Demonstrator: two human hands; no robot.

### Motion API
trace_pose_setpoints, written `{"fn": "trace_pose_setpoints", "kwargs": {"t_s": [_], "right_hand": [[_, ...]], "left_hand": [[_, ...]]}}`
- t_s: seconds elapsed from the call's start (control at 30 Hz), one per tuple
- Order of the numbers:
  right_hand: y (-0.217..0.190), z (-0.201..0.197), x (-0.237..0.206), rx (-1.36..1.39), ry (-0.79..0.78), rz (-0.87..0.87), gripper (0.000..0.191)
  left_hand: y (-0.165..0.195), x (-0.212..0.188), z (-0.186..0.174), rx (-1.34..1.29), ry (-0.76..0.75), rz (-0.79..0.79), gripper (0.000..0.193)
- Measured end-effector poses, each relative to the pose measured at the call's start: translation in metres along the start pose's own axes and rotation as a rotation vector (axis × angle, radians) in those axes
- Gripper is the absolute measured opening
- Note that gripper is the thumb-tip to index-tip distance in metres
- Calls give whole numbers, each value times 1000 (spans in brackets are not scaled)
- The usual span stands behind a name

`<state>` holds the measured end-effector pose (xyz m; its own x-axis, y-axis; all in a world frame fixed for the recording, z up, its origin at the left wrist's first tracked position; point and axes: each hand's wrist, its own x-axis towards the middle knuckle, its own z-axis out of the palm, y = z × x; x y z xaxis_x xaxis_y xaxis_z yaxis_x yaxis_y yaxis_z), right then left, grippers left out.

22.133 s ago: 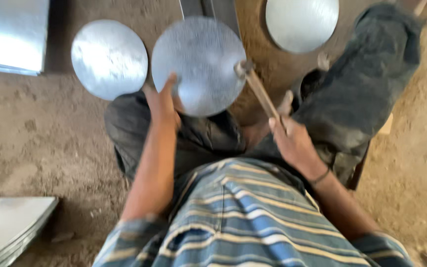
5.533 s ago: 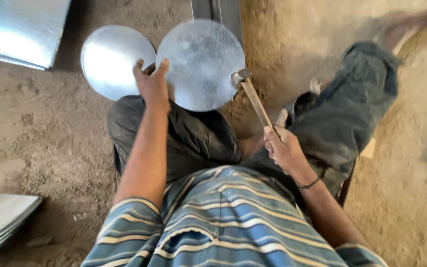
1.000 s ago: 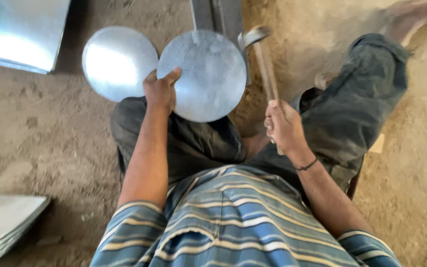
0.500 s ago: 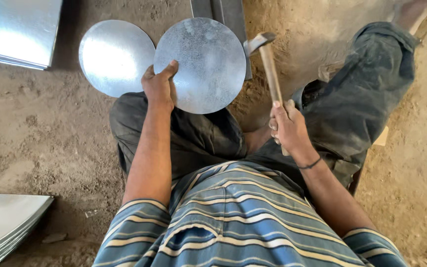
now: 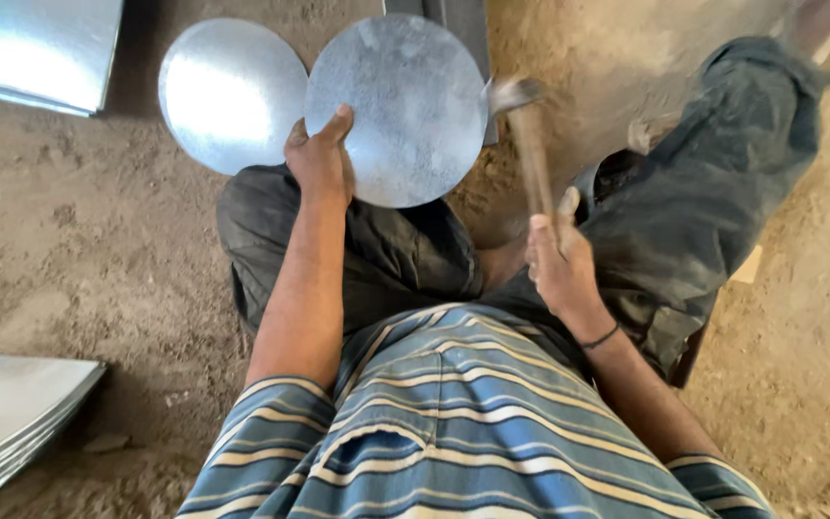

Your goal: The person sits on the ground holding a round sheet-metal disc on their lap and repeatedly strikes it with a hammer to dome the metal, repositioning the disc between strikes. They then set the domed disc on a curved metal form and rub a dark powder or paste over its surface by hand.

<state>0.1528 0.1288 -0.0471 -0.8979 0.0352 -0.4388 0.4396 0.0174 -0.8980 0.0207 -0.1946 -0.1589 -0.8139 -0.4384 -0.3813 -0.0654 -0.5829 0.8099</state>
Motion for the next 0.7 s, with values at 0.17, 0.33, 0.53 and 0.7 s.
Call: {"fn": "trace_pose_setpoints", "kwargs": {"t_s": [0.17,0.33,0.53,0.7], "right_hand": [[4,-1,-4,23,12,3,40],[7,-2,-6,-60,5,83,37],[9,-2,-7,8,-28,27,34],[8,1,-7,16,0,65,33]], "left_hand": [[6,-8,7,-24,29,-8,41],[8,-15,18,34,104,7,39],[-6,-11,15,-76,90,102,40],[-10,-12,17,-60,166,63,44]]}}
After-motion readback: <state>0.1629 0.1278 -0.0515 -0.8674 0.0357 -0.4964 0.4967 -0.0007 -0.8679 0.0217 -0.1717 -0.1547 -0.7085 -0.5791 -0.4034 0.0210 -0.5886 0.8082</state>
